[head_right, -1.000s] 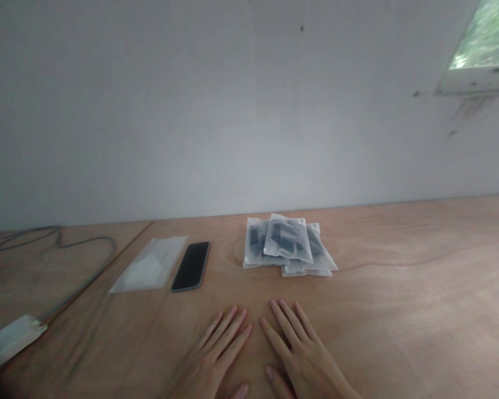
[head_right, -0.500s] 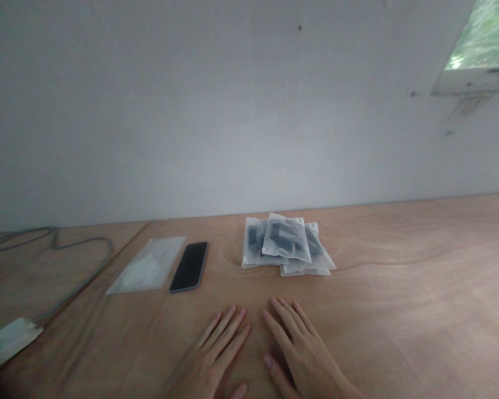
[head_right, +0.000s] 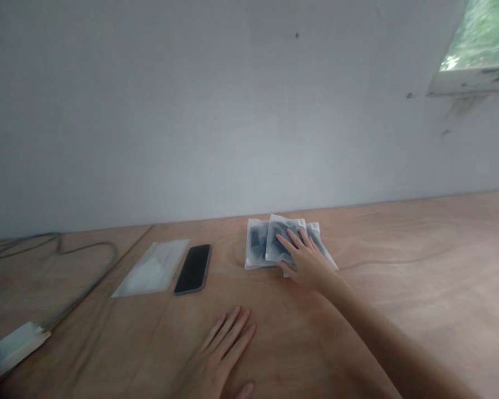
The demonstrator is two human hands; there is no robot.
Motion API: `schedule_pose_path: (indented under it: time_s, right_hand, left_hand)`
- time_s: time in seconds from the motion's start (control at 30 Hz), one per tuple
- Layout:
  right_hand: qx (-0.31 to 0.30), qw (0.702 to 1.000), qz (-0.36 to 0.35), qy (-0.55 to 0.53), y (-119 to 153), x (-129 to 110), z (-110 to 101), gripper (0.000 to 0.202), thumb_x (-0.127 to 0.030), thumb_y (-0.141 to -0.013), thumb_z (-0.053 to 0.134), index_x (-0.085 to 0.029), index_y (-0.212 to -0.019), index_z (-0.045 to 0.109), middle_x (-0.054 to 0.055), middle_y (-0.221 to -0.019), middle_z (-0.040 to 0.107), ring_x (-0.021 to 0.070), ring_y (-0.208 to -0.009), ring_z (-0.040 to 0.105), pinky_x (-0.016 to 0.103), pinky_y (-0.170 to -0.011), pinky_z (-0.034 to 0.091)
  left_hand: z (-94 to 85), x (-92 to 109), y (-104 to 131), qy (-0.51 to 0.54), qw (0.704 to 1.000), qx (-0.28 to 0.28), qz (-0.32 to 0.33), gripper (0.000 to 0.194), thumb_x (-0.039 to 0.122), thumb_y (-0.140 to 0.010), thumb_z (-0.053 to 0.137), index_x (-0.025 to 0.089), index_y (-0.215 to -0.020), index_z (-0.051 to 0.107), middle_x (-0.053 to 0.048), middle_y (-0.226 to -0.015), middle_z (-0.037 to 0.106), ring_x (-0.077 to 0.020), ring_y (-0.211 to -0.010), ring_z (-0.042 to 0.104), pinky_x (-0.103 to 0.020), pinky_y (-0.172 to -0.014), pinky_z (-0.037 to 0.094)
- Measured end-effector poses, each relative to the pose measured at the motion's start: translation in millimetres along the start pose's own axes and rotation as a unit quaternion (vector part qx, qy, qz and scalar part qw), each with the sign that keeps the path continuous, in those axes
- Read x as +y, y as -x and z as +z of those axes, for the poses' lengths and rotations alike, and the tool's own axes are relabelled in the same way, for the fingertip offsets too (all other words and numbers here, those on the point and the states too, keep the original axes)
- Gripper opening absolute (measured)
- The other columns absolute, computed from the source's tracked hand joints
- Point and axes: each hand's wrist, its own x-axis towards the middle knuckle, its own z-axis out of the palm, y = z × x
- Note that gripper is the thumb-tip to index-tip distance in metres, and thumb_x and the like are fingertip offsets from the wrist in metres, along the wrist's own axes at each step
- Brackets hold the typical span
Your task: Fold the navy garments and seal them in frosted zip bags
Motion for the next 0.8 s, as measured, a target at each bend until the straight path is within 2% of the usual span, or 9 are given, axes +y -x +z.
schedule_pose_path:
  time_s: [0.07, 0.2, 0.3, 0.37, 0.5, 0.6, 0.7, 0.73, 0.8]
  right_hand:
    - [0.002, 1.0, -0.01, -0.008, 21, -8, -1, 0.064, -0.041, -0.106, 0.052, -0.022, -0.165, 0.038, 0.014, -0.172, 0.035, 0.0394, -0.161, 0.02, 0.063, -0.123, 0.036]
    - [0.02, 0.998, -0.044, -0.041, 84, -40, -11, 0.07, -0.034, -0.102, 0.056, -0.029, -0.168, 0.031, 0.007, -0.176, 0.024, 0.04, -0.163, 0.014, 0.063, -0.122, 0.04]
    - [0.029, 0.996, -0.057, -0.057, 128, -67, -18, 0.078, -0.026, -0.096, 0.06, -0.03, -0.168, 0.031, 0.005, -0.177, 0.021, 0.0414, -0.162, 0.017, 0.063, -0.119, 0.045]
    - [0.034, 0.995, -0.066, -0.062, 147, -80, -21, 0.08, -0.025, -0.093, 0.061, -0.028, -0.168, 0.032, 0.007, -0.177, 0.023, 0.0429, -0.161, 0.022, 0.063, -0.115, 0.05]
    - [0.06, 0.995, -0.079, -0.034, 161, -95, -24, 0.077, -0.022, -0.092, 0.058, -0.026, -0.166, 0.037, 0.012, -0.173, 0.03, 0.0453, -0.155, 0.035, 0.067, -0.109, 0.053]
    - [0.107, 0.987, -0.117, -0.027, 162, -99, -25, 0.064, -0.019, -0.097, 0.055, -0.026, -0.159, 0.048, 0.012, -0.166, 0.044, 0.0382, -0.151, 0.045, 0.064, -0.113, 0.052]
    - [0.167, 0.972, -0.159, -0.049, 164, -104, -27, 0.042, -0.019, -0.102, 0.055, -0.024, -0.142, 0.065, 0.011, -0.147, 0.066, 0.0301, -0.141, 0.058, 0.052, -0.11, 0.057]
    - [0.177, 0.968, -0.165, -0.059, 165, -106, -29, 0.035, -0.018, -0.104, 0.053, -0.022, -0.135, 0.069, 0.011, -0.138, 0.072, 0.0285, -0.134, 0.064, 0.049, -0.107, 0.06]
    - [0.182, 0.966, -0.168, -0.077, 165, -110, -33, 0.029, -0.016, -0.106, 0.049, -0.02, -0.12, 0.074, 0.01, -0.122, 0.078, 0.0261, -0.119, 0.072, 0.043, -0.099, 0.064]
  left_hand:
    - [-0.3, 0, -1, 0.005, 1.0, -0.004, -0.001, 0.096, 0.046, -0.089, 0.074, 0.025, -0.169, 0.025, -0.007, -0.173, 0.034, -0.0329, -0.153, 0.044, -0.051, -0.122, 0.045]
    - [1.7, 2, -1, 0.012, 1.0, 0.01, -0.013, 0.099, 0.045, -0.087, 0.076, 0.025, -0.169, 0.024, -0.008, -0.172, 0.037, -0.0329, -0.152, 0.045, -0.052, -0.123, 0.043]
    - [3.5, 6, 1, 0.021, 0.999, 0.023, -0.02, 0.097, 0.043, -0.089, 0.074, 0.027, -0.169, 0.023, -0.007, -0.171, 0.038, -0.0325, -0.153, 0.044, -0.053, -0.125, 0.04]
    - [3.3, 9, 1, 0.031, 0.999, 0.025, -0.029, 0.094, 0.04, -0.09, 0.072, 0.027, -0.169, 0.024, -0.007, -0.171, 0.038, -0.0322, -0.154, 0.043, -0.053, -0.125, 0.04]
    - [-4.3, 11, -2, 0.046, 0.998, 0.018, -0.043, 0.089, 0.037, -0.088, 0.073, 0.025, -0.166, 0.031, -0.008, -0.17, 0.04, -0.0327, -0.154, 0.042, -0.054, -0.124, 0.041]
    - [-14.8, 15, -5, 0.08, 0.995, 0.035, -0.045, 0.062, 0.034, -0.089, 0.072, 0.026, -0.149, 0.056, -0.01, -0.16, 0.054, -0.0342, -0.145, 0.051, -0.055, -0.118, 0.047]
    - [-22.3, 26, -6, 0.182, 0.979, 0.05, -0.073, 0.023, 0.025, -0.095, 0.061, 0.022, -0.115, 0.071, -0.01, -0.122, 0.073, -0.0245, -0.113, 0.07, -0.037, -0.096, 0.058]
    - [-23.1, 31, -7, 0.219, 0.971, 0.044, -0.088, 0.018, 0.023, -0.098, 0.056, 0.021, -0.108, 0.072, -0.009, -0.107, 0.074, -0.0203, -0.099, 0.073, -0.03, -0.086, 0.058]
    - [-22.3, 41, -8, 0.273, 0.953, 0.016, -0.131, 0.022, 0.023, -0.102, 0.051, 0.021, -0.095, 0.072, -0.005, -0.085, 0.073, -0.0158, -0.077, 0.07, -0.024, -0.07, 0.053]
